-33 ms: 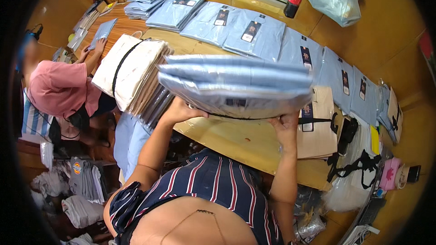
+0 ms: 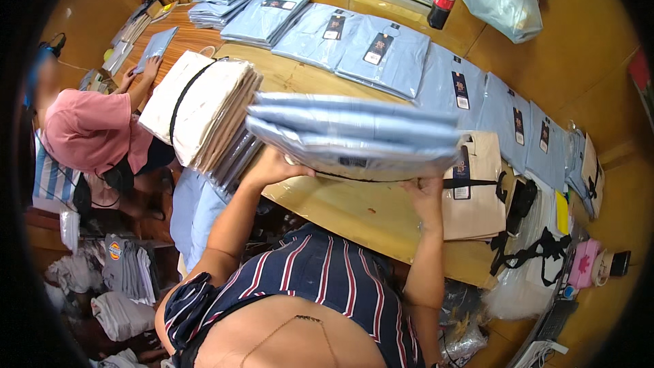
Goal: The person bundles stacks of packaged shirts using black elastic straps. They place a stack on the table, wrap a strap around the center, and secure it before moving the bundle aside.
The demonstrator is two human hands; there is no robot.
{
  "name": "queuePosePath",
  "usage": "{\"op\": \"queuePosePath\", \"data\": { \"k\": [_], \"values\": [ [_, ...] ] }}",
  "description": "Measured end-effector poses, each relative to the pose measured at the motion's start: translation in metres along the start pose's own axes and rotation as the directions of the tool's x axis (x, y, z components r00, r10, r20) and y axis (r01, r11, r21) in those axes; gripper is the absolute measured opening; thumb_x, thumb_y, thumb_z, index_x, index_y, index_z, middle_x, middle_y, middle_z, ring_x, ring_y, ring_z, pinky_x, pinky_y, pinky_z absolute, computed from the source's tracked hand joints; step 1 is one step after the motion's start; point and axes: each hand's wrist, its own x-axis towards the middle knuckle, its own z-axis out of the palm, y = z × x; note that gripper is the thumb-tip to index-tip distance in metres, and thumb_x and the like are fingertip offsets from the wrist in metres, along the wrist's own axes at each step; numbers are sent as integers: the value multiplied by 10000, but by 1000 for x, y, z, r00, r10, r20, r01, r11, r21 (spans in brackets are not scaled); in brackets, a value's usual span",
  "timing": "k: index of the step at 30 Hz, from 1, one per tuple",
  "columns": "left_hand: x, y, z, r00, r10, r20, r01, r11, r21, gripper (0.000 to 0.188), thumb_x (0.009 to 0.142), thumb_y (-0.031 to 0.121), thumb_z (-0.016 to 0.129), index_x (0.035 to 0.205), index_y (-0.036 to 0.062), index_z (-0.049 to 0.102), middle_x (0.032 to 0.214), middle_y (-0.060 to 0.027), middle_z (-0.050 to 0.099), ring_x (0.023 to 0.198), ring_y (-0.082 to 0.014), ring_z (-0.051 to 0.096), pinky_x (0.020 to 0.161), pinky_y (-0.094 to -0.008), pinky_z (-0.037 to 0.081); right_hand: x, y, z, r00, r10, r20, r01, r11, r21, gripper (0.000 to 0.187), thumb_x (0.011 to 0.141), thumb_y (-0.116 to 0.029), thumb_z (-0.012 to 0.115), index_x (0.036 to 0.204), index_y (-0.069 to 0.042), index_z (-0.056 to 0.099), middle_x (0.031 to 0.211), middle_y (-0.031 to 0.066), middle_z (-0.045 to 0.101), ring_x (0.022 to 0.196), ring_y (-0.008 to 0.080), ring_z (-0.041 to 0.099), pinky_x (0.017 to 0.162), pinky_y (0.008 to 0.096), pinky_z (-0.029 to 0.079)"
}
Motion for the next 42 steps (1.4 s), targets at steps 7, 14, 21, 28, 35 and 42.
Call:
{"op": "queuePosePath", "data": {
  "k": [7,14,21,28,35,42],
  "values": [
    [-7,-34,16,997,37,-68,-38,999,-20,624,549,214,755,1054,-11,463,1015,-107,524,962,-195,475,844,-309,356,-8,38,-8,960,280,-14,-280,959,-50,470,634,-9,665,1037,13,425,981,87,516,930,172,470,823,287,378],
    [-5,-49,3,898,-417,-137,406,908,-101,593,704,395,604,1017,-90,471,897,-168,562,793,-190,541,704,-282,428,-21,13,9,940,335,72,-297,902,-315,493,714,-222,637,1059,66,434,884,113,557,787,166,522,704,269,411],
    [-2,-30,22,934,300,-195,36,465,884,355,630,172,658,927,21,535,785,-149,526,782,-312,497,689,-363,404,-52,37,-29,824,553,-121,-566,803,-188,200,803,-102,485,971,-7,541,609,47,547,396,72,457,357,196,357],
    [22,-11,130,919,273,285,-393,699,597,154,595,72,630,747,68,603,746,-74,529,744,-258,479,655,-336,407,-49,43,0,914,379,-142,-404,836,-370,173,730,-88,565,897,-40,565,633,60,573,457,95,491,418,233,394],
    [25,-20,131,910,265,319,-407,714,569,181,562,94,651,736,64,613,712,-79,504,713,-252,458,652,-332,399,-56,42,-4,972,-65,-228,-121,690,-714,188,684,-110,609,842,-36,540,681,102,576,639,254,563,570,328,430],
    [25,-21,132,901,302,311,-428,728,535,171,560,94,653,722,58,613,713,-81,494,720,-250,451,643,-331,395,-56,60,8,938,295,-182,-347,809,-474,186,691,-171,625,744,-3,566,656,111,573,557,215,552,514,305,419]
  ]
}}
